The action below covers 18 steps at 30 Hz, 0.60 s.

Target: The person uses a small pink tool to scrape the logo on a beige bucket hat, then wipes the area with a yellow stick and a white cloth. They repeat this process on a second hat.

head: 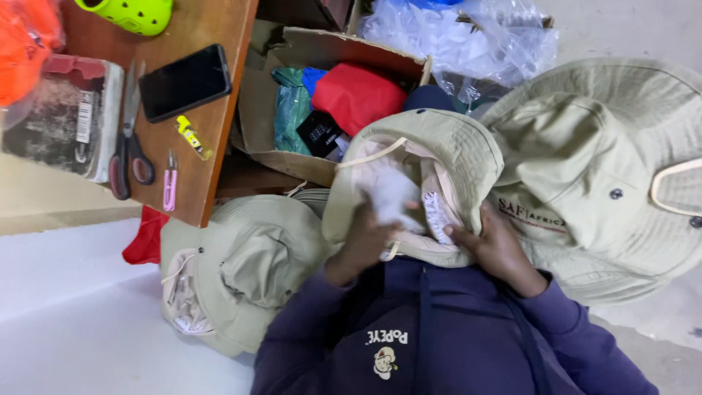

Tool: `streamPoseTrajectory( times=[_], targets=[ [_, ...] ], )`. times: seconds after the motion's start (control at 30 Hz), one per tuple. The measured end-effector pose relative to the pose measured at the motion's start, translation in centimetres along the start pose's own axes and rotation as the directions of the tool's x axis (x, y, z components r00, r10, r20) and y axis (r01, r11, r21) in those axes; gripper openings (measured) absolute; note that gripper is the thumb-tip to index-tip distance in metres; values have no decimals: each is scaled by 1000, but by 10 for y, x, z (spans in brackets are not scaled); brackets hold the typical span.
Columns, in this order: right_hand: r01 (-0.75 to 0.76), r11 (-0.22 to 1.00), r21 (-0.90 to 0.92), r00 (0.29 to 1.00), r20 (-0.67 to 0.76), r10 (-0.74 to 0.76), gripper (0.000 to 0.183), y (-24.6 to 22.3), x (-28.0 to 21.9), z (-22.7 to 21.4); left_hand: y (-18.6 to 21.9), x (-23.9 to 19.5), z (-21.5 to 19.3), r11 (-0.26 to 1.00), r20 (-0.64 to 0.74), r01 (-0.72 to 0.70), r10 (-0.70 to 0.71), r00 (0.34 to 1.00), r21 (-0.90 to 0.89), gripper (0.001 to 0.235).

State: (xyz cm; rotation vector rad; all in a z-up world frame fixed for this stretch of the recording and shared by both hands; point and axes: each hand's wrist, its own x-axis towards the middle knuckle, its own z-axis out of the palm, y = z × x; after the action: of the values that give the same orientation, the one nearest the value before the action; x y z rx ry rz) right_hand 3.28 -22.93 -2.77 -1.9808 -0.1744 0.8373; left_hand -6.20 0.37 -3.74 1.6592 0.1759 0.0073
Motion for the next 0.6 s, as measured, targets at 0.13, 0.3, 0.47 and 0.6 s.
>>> streamPoseTrajectory(
  times=[0.13,0.3,0.47,0.6],
  targets=[
    [125,990,-67,991,57,-122,42,13,-1,10,37,24,51,271,439,-717,637,634,643,46],
    [333,942,41,917,220,-334,35,46,10,16,23,45,48,73,525,-784,704,478,616,32],
    [476,853,213,766,377,-521,68,-16,-12,2,32,10,-41,403,609,-701,350,712,588,19],
    [450,893,9,832,358,-423,55,9,4,-14,15,-33,-129,136,-36,114,-475,879,984,32]
  ],
)
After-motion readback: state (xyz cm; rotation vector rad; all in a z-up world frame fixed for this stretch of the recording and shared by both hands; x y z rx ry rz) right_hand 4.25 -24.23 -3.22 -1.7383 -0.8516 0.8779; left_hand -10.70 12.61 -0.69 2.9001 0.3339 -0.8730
